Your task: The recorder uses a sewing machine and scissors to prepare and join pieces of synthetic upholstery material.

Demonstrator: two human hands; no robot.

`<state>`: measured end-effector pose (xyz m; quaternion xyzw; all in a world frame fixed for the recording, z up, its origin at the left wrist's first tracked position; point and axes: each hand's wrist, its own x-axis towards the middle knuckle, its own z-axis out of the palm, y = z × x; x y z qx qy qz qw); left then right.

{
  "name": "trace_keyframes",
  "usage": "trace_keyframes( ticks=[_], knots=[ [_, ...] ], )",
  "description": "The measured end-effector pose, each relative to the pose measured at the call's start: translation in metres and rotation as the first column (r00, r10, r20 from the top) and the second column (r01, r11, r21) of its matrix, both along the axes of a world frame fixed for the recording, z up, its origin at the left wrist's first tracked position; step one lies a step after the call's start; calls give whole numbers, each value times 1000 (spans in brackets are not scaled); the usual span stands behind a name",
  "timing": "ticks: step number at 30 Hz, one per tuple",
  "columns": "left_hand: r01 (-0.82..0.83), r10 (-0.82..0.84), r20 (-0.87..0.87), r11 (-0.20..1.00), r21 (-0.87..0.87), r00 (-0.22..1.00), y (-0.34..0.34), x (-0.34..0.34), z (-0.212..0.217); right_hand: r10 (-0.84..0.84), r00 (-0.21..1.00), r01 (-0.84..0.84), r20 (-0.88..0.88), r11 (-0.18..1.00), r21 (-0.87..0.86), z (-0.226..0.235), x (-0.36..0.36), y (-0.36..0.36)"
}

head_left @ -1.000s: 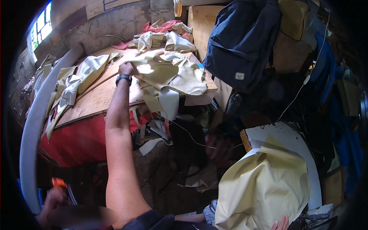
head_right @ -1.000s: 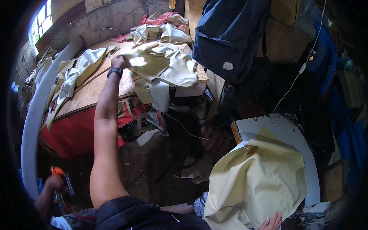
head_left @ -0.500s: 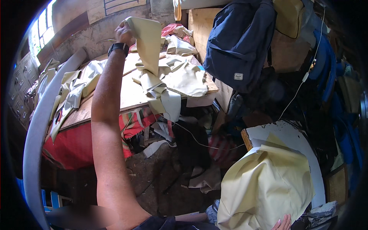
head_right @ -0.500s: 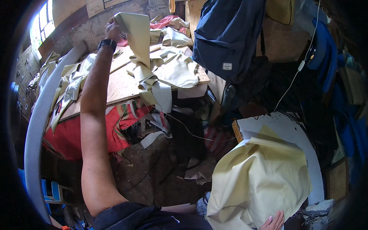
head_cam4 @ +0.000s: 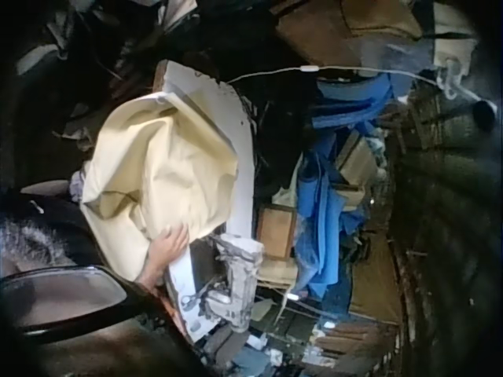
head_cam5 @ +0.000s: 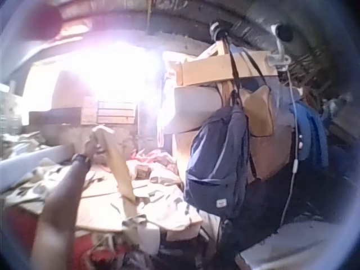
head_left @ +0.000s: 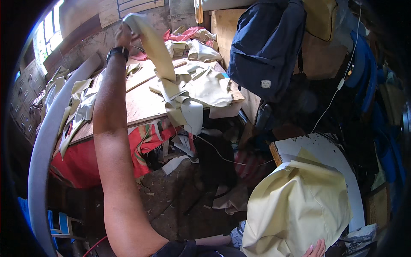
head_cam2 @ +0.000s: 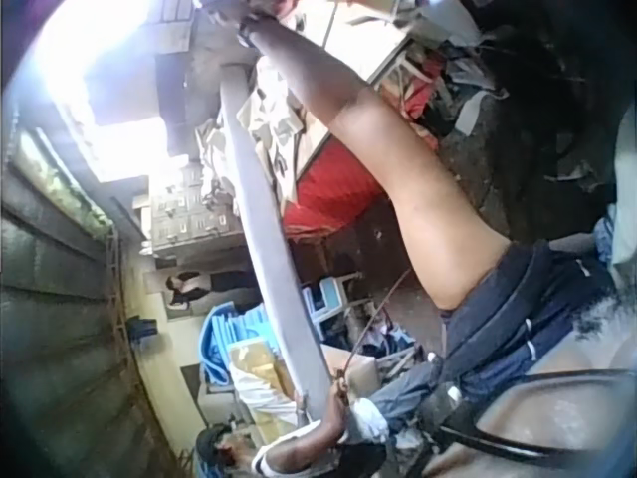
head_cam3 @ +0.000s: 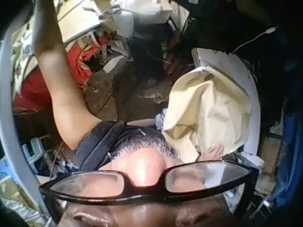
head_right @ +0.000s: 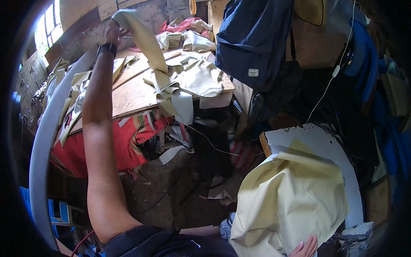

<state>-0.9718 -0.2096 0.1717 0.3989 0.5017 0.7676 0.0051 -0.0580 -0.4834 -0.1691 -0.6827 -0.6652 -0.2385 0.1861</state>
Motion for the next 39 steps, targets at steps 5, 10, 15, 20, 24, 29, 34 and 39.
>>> trace_keyframes(
  ticks=[5, 10, 15, 20, 24, 29, 34, 39],
  knots=[
    [-289, 377, -410, 921, 261, 831, 0, 8, 73, 30, 1000, -30, -6, 1000, 8, 5, -4, 5],
    [-206, 201, -773, 974, 93, 601, -63, 96, 88, 67, 995, -69, -80, 997, -21, 24, -12, -1],
    [40, -525, -757, 831, -555, 390, -88, 290, 33, 45, 967, -62, -252, 996, -59, 16, -1, -3],
    [459, -911, -394, 301, -836, -119, -60, 370, -23, 305, 537, -406, -787, 911, 76, 68, -69, 39],
    [642, -894, -297, 15, -767, -334, -48, 450, -83, 310, -101, -718, -945, 635, 285, 74, -111, 72],
    [695, -784, -240, -309, -649, -572, -41, 546, -144, -132, -599, -719, -790, 523, 458, 39, -138, 95],
    [745, -862, -150, -316, -587, -483, -49, 610, -181, 194, -585, -356, -787, 810, 465, 55, -114, 65],
    [722, -925, 154, -368, -586, -346, -50, 654, -233, 351, -208, -149, -913, 911, 384, 42, -77, 44]
  ],
)
